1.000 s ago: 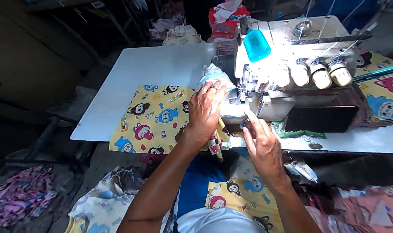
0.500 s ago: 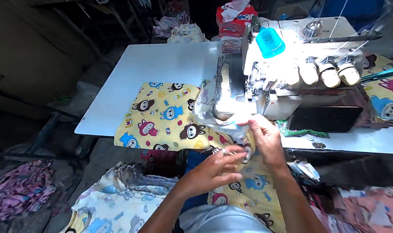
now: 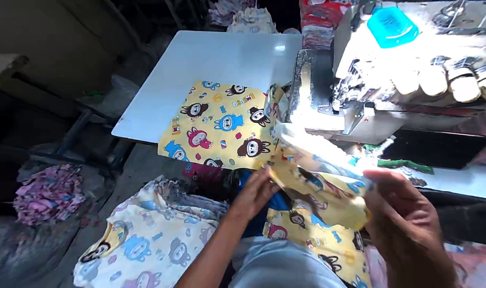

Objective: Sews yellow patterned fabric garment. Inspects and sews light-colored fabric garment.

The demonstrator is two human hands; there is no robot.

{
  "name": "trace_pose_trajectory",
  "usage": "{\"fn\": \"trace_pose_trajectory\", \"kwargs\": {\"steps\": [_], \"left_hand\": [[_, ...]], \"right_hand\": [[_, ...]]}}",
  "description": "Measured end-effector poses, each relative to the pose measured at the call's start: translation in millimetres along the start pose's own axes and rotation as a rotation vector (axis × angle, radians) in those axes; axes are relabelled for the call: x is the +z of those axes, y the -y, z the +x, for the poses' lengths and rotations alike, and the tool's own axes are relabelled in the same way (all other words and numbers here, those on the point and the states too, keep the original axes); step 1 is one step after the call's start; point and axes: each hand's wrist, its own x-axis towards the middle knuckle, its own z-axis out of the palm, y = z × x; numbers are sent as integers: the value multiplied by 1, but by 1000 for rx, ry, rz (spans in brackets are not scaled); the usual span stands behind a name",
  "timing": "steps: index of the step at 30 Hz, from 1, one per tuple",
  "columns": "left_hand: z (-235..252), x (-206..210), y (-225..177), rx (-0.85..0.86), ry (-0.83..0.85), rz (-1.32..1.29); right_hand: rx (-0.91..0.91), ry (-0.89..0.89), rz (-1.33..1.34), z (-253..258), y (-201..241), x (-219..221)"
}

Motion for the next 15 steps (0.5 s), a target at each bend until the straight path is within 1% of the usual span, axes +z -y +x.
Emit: {"fn": "trace_pose_trajectory", "kwargs": {"steps": [1,2,3,4,5,6,7,10,11,12,13,15], "left_hand": [[-7,-2,-20,78,-55,35],[-14,-4,-42,148,-144,161],[-21,-5,-65,201,-236,358],[-27,-4,-85,232,-303,584],[-32,-5,-100,244,-316,783],[-36,-5,-109,254,-275,941],[-39,-6,-113,274,-188,1071],[-46,-3,-108,356,192,1387],[-46,1,-106,402,304,1426],[-47,5,-105,448,385,1425],[-48,7,-105,486,443,1404],[-55,5,-108,516,495,1388]], "right_hand": [[15,0,-53,-8,0,-6],[37,5,-183,-16,-4,-13],[46,43,-405,-23,-14,-21],[29,118,-679,-28,-26,-28],[-1,213,-926,-31,-37,-33],[-23,283,-1068,-30,-43,-31],[-41,328,-1102,-24,-45,-26],[-200,348,-987,14,-35,9],[-262,388,-957,28,-32,23],[-319,470,-940,41,-29,36],[-371,571,-941,53,-29,48],[-436,730,-1002,69,-34,64]]}}
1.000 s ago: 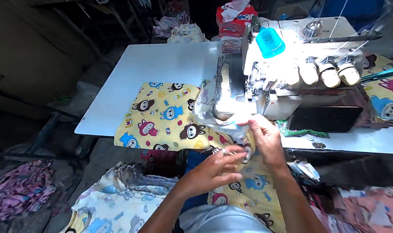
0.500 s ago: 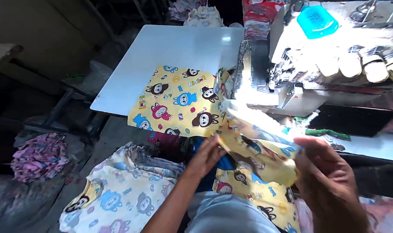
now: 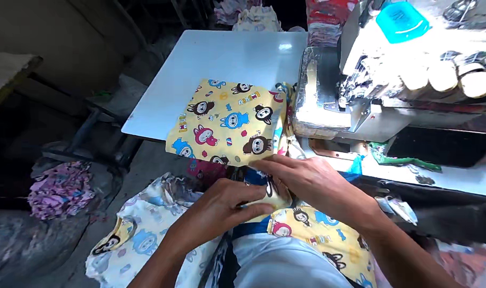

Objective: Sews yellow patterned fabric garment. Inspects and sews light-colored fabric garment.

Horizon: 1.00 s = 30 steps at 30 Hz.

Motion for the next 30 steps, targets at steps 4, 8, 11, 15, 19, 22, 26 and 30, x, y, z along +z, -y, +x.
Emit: {"fn": "trace_pose_trajectory", "kwargs": {"steps": [4,8,11,15,19,22,26,30], "left_hand": [[-41,-10,7,-307,116,294],[-83,-31,40,-737,-208,405],[-92,-61,54,-747,-694,252],[-47,-94,53,-406,-1030,-86],[69,-109,67,-130,-990,59],[165,-78,92,-7,-777,99],[224,9,90,-117,-414,18],[191,39,53,-121,-162,310]], "right_hand": [[57,17,-295,13,-20,-10],[102,-122,-265,-8,-23,-18],[29,-52,29,-37,-1,5],[-104,-1,442,-70,34,17],[-74,-15,703,-109,43,11],[151,-69,655,-155,36,10],[572,-20,343,-224,29,31],[834,102,394,-263,37,48]]}}
